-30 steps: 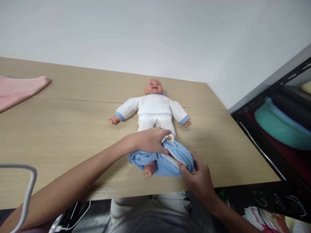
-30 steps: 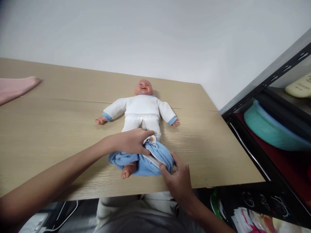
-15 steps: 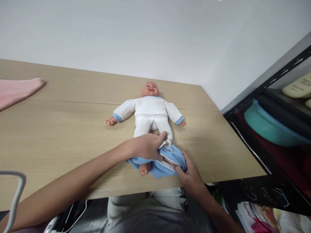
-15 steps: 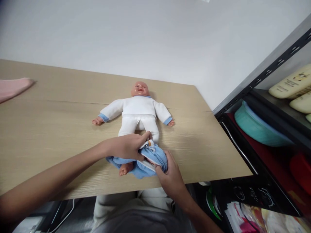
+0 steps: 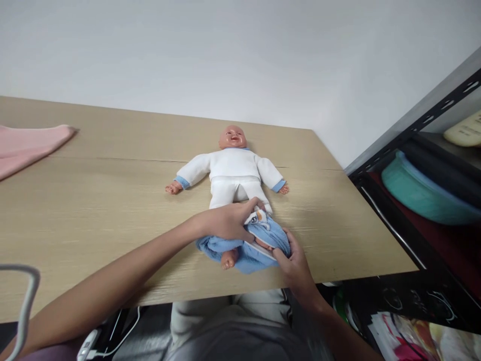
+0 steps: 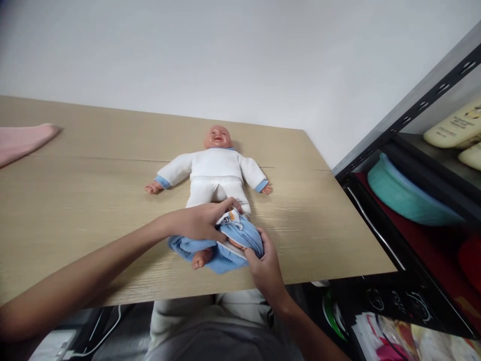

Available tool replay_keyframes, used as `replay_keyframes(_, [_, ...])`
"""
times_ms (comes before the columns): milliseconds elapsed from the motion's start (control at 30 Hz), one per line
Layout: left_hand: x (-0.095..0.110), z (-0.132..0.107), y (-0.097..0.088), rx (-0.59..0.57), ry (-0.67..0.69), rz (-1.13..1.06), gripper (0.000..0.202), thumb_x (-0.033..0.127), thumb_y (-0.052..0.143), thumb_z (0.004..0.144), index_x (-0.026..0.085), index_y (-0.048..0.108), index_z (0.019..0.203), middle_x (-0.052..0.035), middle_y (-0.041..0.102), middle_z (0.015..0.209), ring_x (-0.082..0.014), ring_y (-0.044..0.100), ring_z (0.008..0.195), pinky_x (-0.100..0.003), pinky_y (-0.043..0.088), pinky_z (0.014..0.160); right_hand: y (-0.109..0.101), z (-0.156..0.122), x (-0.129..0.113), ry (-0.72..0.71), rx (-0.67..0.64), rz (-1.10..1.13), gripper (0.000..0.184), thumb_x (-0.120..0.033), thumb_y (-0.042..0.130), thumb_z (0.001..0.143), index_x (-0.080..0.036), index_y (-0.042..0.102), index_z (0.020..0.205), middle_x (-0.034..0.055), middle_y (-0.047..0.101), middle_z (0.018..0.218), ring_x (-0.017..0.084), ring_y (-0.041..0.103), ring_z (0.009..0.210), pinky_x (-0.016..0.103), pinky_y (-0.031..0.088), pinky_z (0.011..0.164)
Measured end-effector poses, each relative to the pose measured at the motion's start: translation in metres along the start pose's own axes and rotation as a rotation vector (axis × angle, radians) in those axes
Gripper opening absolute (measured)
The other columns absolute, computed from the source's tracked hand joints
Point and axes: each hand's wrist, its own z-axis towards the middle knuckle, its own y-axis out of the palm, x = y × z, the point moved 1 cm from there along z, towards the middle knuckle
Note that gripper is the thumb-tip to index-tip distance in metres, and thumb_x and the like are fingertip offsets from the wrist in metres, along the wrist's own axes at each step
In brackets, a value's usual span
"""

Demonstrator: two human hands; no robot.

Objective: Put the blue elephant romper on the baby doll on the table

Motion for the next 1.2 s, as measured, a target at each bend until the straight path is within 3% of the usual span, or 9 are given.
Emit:
replay_keyframes(233, [-0.009, 0.003, -0.005, -0.047, -0.038, 0.021, 0.076, 0.044, 0.075, 0.080, 0.018, 0.040, 0.142, -0.0072, 0.068, 0.105, -0.0302, 0.068, 0.095, -0.034, 0.047, 0.074, 0.001, -0.004, -0.009, -0.008, 0.029, 0.196, 0.048, -0.034, 0.081, 0.084, -0.022, 0.062, 0.127, 0.0081, 0.080, 0.123, 0.026, 0.077, 0.111, 0.033, 0.064, 0.094])
replay_keyframes(433, [-0.014, 0.004, -0.004, -0.013, -0.024, 0.029, 0.087, 0.048, 0.080, 0.080, 0.017, 0.042, 0.152, -0.0146, 0.071, 0.123, -0.0332, 0.071, 0.103, -0.035, 0.048, 0.077, 0.003, 0.001, -0.011, -0.001, -0.016, 0.239, 0.041, -0.036, 0.080, 0.085, -0.022, 0.065, 0.121, 0.0065, 0.081, 0.116, 0.023, 0.074, 0.097, 0.030, 0.062, 0.081])
replay_keyframes(533, [-0.016, 0.005, -0.006, 0.006, -0.026, 0.059, 0.088, 0.049, 0.080, 0.082, 0.016, 0.042, 0.154, -0.0147, 0.073, 0.121, -0.0325, 0.071, 0.102, -0.034, 0.048, 0.077, 0.004, 0.004, -0.012, 0.018, -0.046, 0.277, 0.041, -0.036, 0.079, 0.083, -0.023, 0.065, 0.119, 0.0041, 0.079, 0.109, 0.021, 0.071, 0.090, 0.028, 0.059, 0.075])
replay_keyframes(700, [-0.020, 0.010, -0.009, 0.032, -0.009, 0.017, 0.097, 0.047, 0.084, 0.081, 0.014, 0.040, 0.161, -0.0176, 0.074, 0.130, -0.0351, 0.073, 0.112, -0.034, 0.051, 0.082, 0.007, 0.010, -0.010, 0.025, -0.051, 0.302, 0.041, -0.037, 0.079, 0.084, -0.021, 0.066, 0.120, 0.0031, 0.075, 0.105, 0.020, 0.068, 0.090, 0.028, 0.060, 0.078])
replay_keyframes(833, [-0.022, 0.010, -0.011, 0.058, -0.018, -0.028, 0.107, 0.048, 0.087, 0.079, 0.012, 0.036, 0.167, -0.0223, 0.068, 0.148, -0.0378, 0.071, 0.125, -0.038, 0.054, 0.095, 0.008, 0.015, -0.002, -0.027, -0.058, 0.297, 0.052, -0.034, 0.085, 0.081, -0.022, 0.063, 0.127, 0.0048, 0.076, 0.114, 0.021, 0.071, 0.099, 0.028, 0.061, 0.084])
replay_keyframes(900, [-0.022, 0.010, -0.012, 0.075, -0.004, -0.054, 0.096, 0.048, 0.086, 0.082, 0.014, 0.045, 0.161, -0.0201, 0.069, 0.147, -0.0364, 0.070, 0.126, -0.040, 0.053, 0.099, 0.008, 0.019, 0.003, -0.043, -0.063, 0.283, 0.060, -0.034, 0.089, 0.080, -0.023, 0.060, 0.131, 0.0063, 0.077, 0.121, 0.022, 0.073, 0.104, 0.029, 0.062, 0.088])
replay_keyframes(1067, [-0.021, 0.012, -0.017, 0.060, 0.155, -0.121, 0.047, 0.046, 0.086, 0.086, 0.017, 0.072, 0.119, -0.0071, 0.079, 0.111, -0.0266, 0.072, 0.101, -0.035, 0.051, 0.087, -0.002, 0.034, 0.012, -0.085, -0.097, 0.194, 0.057, -0.034, 0.091, 0.080, -0.023, 0.064, 0.130, 0.0053, 0.079, 0.118, 0.023, 0.075, 0.105, 0.032, 0.062, 0.093])
replay_keyframes(1133, [-0.020, 0.013, -0.020, -0.014, 0.219, -0.184, 0.041, 0.049, 0.088, 0.086, 0.017, 0.076, 0.108, -0.0043, 0.080, 0.102, -0.0232, 0.071, 0.093, -0.032, 0.051, 0.082, -0.010, 0.044, 0.008, -0.134, -0.162, 0.122, 0.049, -0.034, 0.091, 0.083, -0.023, 0.069, 0.126, 0.0049, 0.079, 0.117, 0.023, 0.075, 0.105, 0.032, 0.061, 0.094])
replay_keyframes(1200, [-0.019, 0.012, -0.022, -0.041, 0.204, -0.186, 0.038, 0.049, 0.090, 0.085, 0.018, 0.077, 0.104, -0.0024, 0.079, 0.097, -0.0214, 0.070, 0.087, -0.031, 0.049, 0.077, -0.020, 0.056, -0.002, -0.153, -0.308, 0.025, 0.042, -0.036, 0.091, 0.087, -0.022, 0.073, 0.122, 0.0050, 0.080, 0.113, 0.023, 0.075, 0.104, 0.033, 0.061, 0.091])
